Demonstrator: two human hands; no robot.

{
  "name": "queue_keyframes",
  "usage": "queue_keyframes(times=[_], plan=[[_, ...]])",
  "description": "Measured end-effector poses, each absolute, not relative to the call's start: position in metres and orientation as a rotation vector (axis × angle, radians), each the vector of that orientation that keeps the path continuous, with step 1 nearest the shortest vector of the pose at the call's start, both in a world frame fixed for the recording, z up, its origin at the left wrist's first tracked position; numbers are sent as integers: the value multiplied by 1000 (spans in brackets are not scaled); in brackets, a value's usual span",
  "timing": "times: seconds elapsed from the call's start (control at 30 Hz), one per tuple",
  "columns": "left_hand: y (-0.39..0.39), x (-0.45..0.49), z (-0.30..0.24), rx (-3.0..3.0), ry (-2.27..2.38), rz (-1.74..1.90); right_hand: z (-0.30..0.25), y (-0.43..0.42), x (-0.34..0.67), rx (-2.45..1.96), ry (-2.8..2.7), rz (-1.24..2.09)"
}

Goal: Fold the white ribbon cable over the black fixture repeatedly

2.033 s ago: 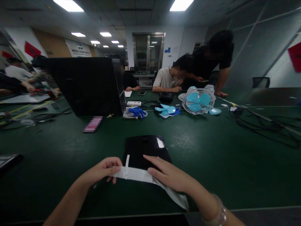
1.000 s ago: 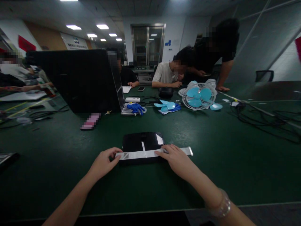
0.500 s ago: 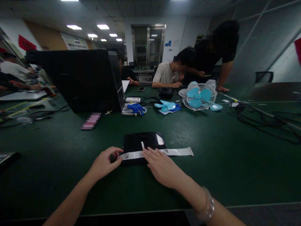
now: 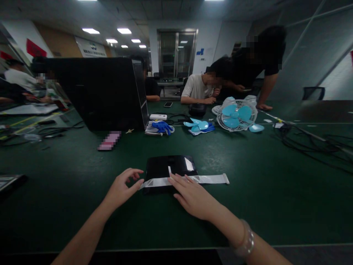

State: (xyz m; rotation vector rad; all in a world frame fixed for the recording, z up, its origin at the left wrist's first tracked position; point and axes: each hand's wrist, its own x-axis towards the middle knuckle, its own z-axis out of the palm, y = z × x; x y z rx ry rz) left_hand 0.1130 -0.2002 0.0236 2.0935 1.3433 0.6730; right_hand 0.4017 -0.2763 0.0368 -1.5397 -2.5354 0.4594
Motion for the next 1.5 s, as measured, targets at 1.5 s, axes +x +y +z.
queue_keyframes(times=[1.5], plan=[[-194,104,21,1993,1507,706,11,-269,625,-2848,-1028,175]])
